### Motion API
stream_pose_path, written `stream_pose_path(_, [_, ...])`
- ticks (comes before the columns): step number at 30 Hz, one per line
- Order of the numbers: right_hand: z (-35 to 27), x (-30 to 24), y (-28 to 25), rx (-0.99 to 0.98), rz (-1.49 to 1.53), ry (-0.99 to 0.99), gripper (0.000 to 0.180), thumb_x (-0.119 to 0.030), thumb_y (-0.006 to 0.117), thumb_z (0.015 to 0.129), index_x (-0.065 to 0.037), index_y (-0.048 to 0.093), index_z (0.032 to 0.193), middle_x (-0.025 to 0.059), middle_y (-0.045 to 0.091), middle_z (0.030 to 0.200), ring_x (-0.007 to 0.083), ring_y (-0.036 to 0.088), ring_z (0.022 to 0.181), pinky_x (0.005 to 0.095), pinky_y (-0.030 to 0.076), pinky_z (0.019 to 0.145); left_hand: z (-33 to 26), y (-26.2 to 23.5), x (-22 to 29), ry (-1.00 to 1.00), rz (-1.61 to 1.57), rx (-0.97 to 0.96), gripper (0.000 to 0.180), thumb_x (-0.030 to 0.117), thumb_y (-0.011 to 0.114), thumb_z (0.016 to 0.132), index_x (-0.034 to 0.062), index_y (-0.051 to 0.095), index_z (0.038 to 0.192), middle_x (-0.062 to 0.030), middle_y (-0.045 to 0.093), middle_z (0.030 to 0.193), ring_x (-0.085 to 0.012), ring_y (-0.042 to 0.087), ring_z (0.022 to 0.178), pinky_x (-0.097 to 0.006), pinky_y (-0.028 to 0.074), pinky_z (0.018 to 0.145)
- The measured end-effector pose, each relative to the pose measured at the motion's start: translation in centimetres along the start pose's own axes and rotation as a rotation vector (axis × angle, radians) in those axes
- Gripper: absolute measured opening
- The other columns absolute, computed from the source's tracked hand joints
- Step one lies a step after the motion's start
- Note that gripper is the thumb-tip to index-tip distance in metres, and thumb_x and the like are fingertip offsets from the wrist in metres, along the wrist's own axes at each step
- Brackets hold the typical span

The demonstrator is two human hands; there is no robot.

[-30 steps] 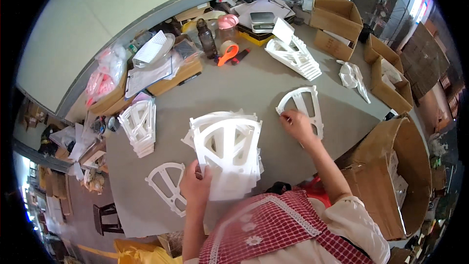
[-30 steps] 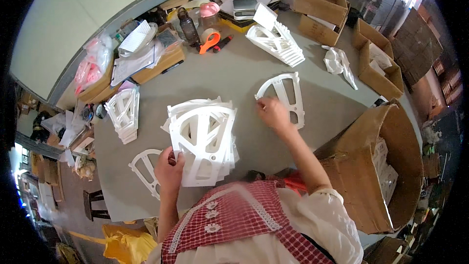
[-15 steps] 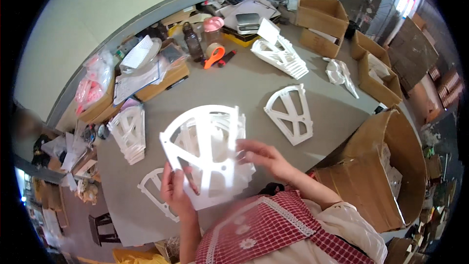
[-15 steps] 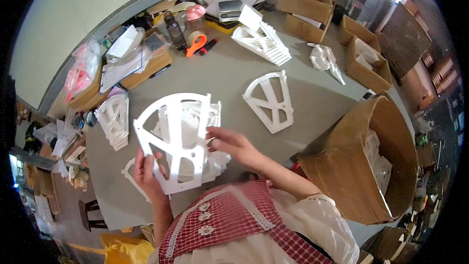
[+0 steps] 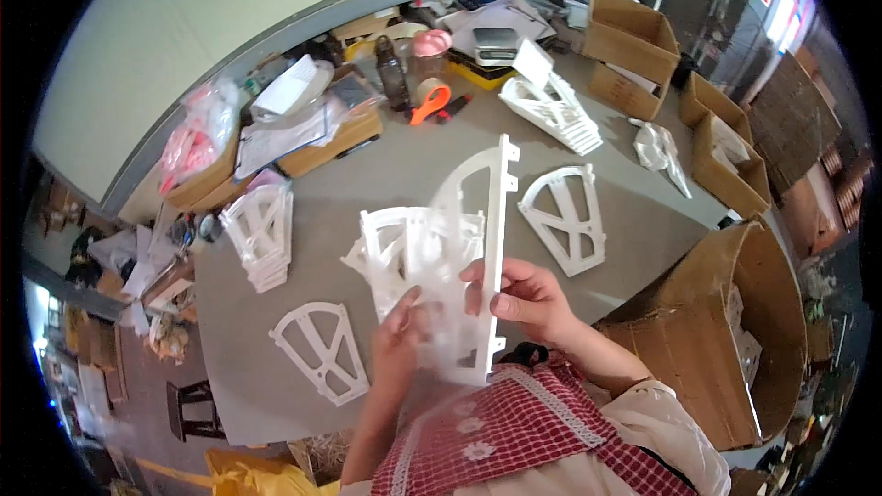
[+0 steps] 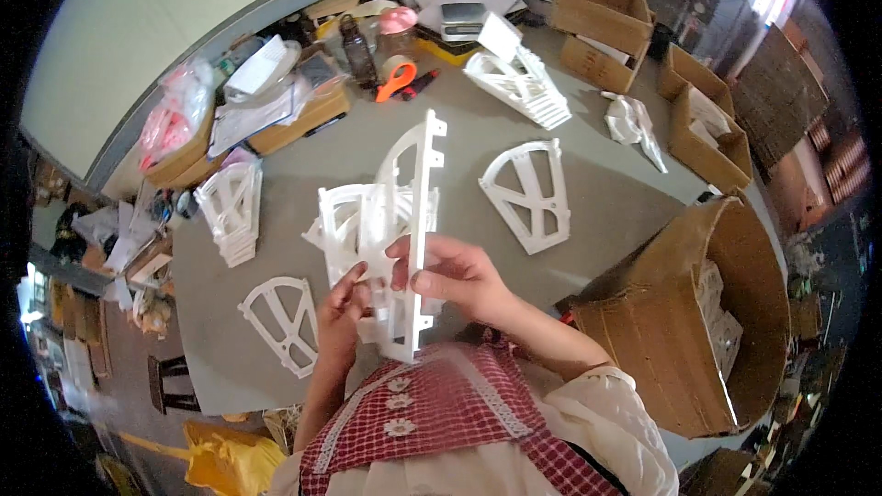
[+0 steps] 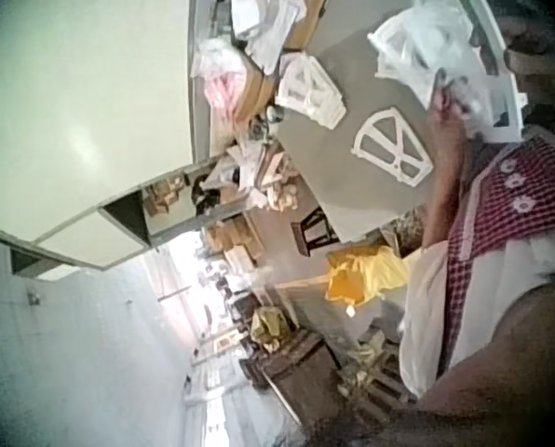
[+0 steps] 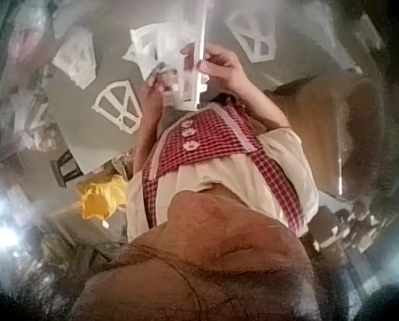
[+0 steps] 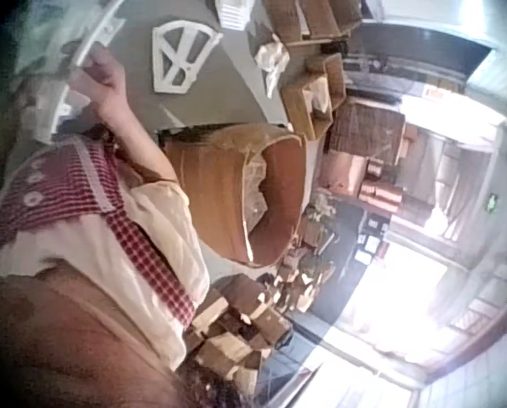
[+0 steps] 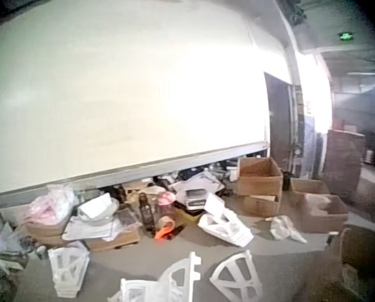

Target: The person organizes white plastic frames on a table by hand, taking them from a container and stacking them into several piles.

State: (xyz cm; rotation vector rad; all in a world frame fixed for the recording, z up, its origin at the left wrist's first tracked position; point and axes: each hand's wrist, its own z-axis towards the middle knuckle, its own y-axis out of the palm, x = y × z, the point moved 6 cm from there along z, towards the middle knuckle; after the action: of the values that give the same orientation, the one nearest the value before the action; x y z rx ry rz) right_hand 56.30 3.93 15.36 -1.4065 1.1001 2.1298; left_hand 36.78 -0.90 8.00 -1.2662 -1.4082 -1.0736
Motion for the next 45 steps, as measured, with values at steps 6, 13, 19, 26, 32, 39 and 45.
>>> stream_pose_path(6, [4.1, -0.5, 4.8, -0.043, -0.35, -0.006, 0.022, -0.01, 0.069, 0.092, 0.001, 0.063, 0.11, 0.0023, 0.063, 0.086, 0.0072, 0.062, 0.074, 0.0233, 0.048, 0.06, -5.1, 0.8, 6.9, 0.359, 0.527, -0.045, 0.05, 0.021, 0.062, 0.096, 0.0003, 0.046, 0.139, -0.008, 0.069, 0.109, -0.0251, 0.066, 0.099, -0.037, 0.053, 0.085])
stream_pose_path(13, [7.1, -1.4, 8.6, -0.12, -0.538, -0.289, 0.042, 0.0, 0.06, 0.092, 0.004, 0.05, 0.132, 0.0151, 0.059, 0.122, 0.0149, 0.069, 0.09, 0.025, 0.056, 0.068, -7.3, -8.0, 5.1, 0.379, 0.02, 0.531, 0.033, 0.006, 0.054, 0.097, 0.0017, 0.05, 0.129, -0.0058, 0.066, 0.093, -0.0122, 0.062, 0.073, -0.026, 0.051, 0.065])
stream_pose_path(19, [8.4, 1.8, 3.0, 0.066, -0.879, -0.278, 0.033, 0.005, 0.06, 0.087, 0.001, 0.059, 0.12, 0.0144, 0.058, 0.122, 0.0192, 0.065, 0.087, 0.029, 0.056, 0.069, -8.4, -18.3, -5.9, 0.192, -0.196, 0.909, 0.018, 0.01, 0.05, 0.098, 0.0013, 0.055, 0.113, -0.0072, 0.065, 0.087, -0.0125, 0.06, 0.064, -0.027, 0.05, 0.059])
stream_pose_path(26, [7.1, 4.4, -2.8, 0.205, -0.98, -0.256, 0.04, 0.004, 0.064, 0.083, 0.0, 0.056, 0.123, 0.0155, 0.056, 0.124, 0.0227, 0.064, 0.09, 0.0322, 0.054, 0.076, -9.7, -20.3, -13.1, 0.038, 0.496, 0.969, 0.028, 0.012, 0.053, 0.097, -0.0021, 0.053, 0.121, -0.0122, 0.068, 0.093, -0.0264, 0.067, 0.076, -0.039, 0.055, 0.068])
stream_pose_path(32, [5.6, 4.4, -5.1, 0.261, -1.143, -0.167, 0.043, 0.002, 0.064, 0.083, 0.001, 0.054, 0.125, 0.0186, 0.053, 0.127, 0.0299, 0.061, 0.099, 0.037, 0.052, 0.083, -9.9, -19.3, -10.7, -0.273, 1.098, 0.972, 0.042, 0.017, 0.061, 0.088, -0.0016, 0.053, 0.125, -0.0251, 0.064, 0.105, -0.0445, 0.06, 0.097, -0.053, 0.049, 0.083])
stream_pose_path(39, [4.3, 7.5, -7.7, 0.291, -1.443, 0.033, 0.054, -0.023, 0.065, 0.09, 0.003, 0.043, 0.132, 0.0284, 0.05, 0.125, 0.0455, 0.057, 0.104, 0.0472, 0.05, 0.087, -10.2, -22.4, -13.4, -0.303, 1.122, 0.903, 0.042, 0.014, 0.061, 0.085, 0.0002, 0.051, 0.124, -0.0252, 0.055, 0.117, -0.0431, 0.056, 0.105, -0.051, 0.048, 0.087])
stream_pose_path(45, [3.9, 9.4, -9.8, 0.412, -1.385, 0.018, 0.045, -0.021, 0.068, 0.087, -0.004, 0.049, 0.125, 0.0163, 0.063, 0.087, 0.0273, 0.061, 0.07, 0.0374, 0.051, 0.067, -8.5, -19.1, -7.9, -0.012, 1.265, 0.895, 0.033, 0.013, 0.061, 0.086, 0.0016, 0.056, 0.116, -0.0203, 0.056, 0.12, -0.0402, 0.059, 0.101, -0.05, 0.05, 0.085])
